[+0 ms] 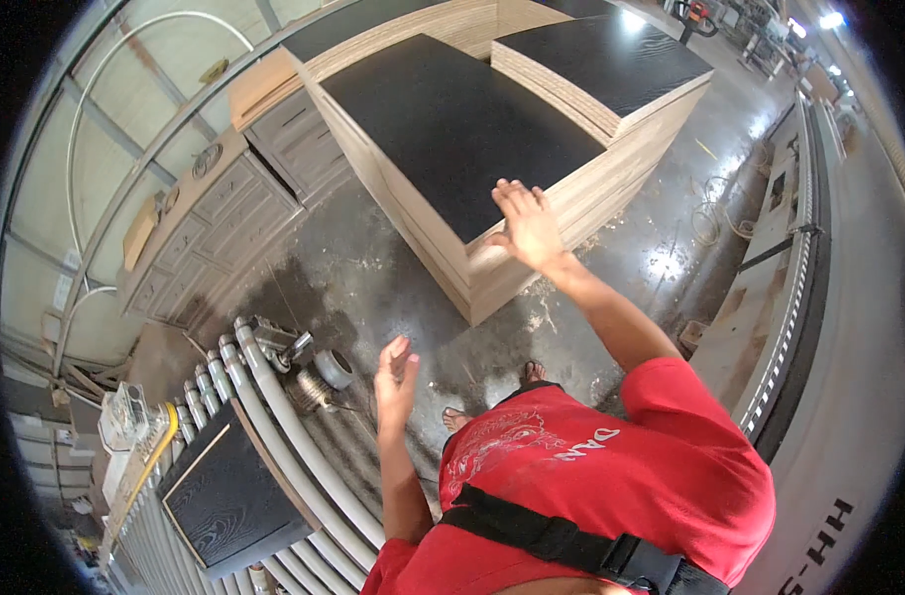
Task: The person picks up black rectangular panels from a stack and places them onto a roller conveyor.
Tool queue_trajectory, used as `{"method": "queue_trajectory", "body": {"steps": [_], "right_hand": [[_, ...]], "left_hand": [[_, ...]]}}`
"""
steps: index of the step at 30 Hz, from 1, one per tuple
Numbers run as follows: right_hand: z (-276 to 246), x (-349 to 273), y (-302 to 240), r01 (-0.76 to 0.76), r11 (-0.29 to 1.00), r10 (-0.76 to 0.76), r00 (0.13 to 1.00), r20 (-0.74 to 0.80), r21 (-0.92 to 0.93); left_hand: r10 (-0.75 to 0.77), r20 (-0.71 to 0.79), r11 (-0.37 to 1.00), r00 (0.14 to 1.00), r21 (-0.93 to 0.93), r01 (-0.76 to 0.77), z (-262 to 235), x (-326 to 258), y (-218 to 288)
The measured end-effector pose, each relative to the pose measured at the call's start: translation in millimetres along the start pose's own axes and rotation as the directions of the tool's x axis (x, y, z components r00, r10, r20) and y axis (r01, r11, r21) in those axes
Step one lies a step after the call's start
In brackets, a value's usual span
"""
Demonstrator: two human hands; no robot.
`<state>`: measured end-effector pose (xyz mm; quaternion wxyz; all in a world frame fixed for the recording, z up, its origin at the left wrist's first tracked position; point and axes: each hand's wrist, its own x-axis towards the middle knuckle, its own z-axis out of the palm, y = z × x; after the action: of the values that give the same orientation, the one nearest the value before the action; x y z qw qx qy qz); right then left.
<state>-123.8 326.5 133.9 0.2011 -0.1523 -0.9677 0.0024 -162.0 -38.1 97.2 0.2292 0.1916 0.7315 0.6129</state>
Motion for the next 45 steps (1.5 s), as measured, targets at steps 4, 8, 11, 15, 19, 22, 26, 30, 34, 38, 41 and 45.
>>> {"method": "queue_trajectory", "body": {"steps": [4,8,11,15,19,22,26,30,34,38,41,45], "right_hand": [[7.0,-11.7,-5.6,0.044,0.999,-0.047,0.992,-0.120,-0.031],[-2.2,-42.7,-7.2,0.048,0.995,-0.028,0.977,-0.213,0.088],[-26.2,-71.8,-9.5,0.034,0.998,-0.025,0.987,-0.159,0.052],[-51.9,-110.2,-8.3,0.028,0.990,-0.010,0.991,-0.136,0.135],[-64.2,-146.4,7.7,0.007,0.949,0.045,0.987,-0.156,0.314],[-72.7,-185.4,19.2,-0.268,0.870,0.402,0.872,-0.280,0.414],[-88.9,-226.2,30.0,-0.449,-0.394,0.846,0.165,0.507,0.802],[-107.6,-251.4,37.5,-0.321,-0.600,0.698,0.237,0.675,0.733],[-102.9,-314.4,46.7,-0.307,-0.559,0.794,0.069,0.604,0.770],[-115.3,-347.3,40.1,-0.470,-0.496,0.862,-0.162,0.481,0.731],[-112.3,-381.1,41.0,-0.582,-0.385,0.920,-0.180,0.348,0.716],[-98.3,-406.9,49.8,-0.644,-0.278,0.959,-0.142,0.246,0.713]], "left_hand": [[-0.066,-0.008,0.989,0.998,-0.132,0.065,56.3,40.5,18.3],[-0.220,-0.029,0.923,0.975,-0.329,0.198,94.1,73.9,46.3],[-0.269,-0.002,0.830,0.963,-0.508,0.231,115.2,88.9,57.2],[-0.327,-0.015,0.727,0.945,-0.643,0.241,130.5,88.8,43.4],[-0.404,0.024,0.780,0.914,-0.513,0.358,143.0,49.8,53.9],[-0.472,0.116,0.760,0.874,-0.449,0.470,151.9,17.3,54.5],[-0.519,0.340,0.758,0.784,-0.240,0.606,168.5,-22.6,52.0],[-0.272,0.658,0.698,0.702,-0.367,0.615,164.8,-37.3,16.0],[-0.162,0.490,0.347,0.856,-0.784,0.515,137.1,14.7,-7.9],[-0.497,0.298,0.187,0.815,-0.880,0.436,112.8,41.3,36.2],[-0.562,0.251,0.101,0.788,-0.925,0.366,124.8,14.9,19.4],[-0.540,0.210,0.128,0.815,-0.936,0.327,137.6,-5.4,-10.6]]}}
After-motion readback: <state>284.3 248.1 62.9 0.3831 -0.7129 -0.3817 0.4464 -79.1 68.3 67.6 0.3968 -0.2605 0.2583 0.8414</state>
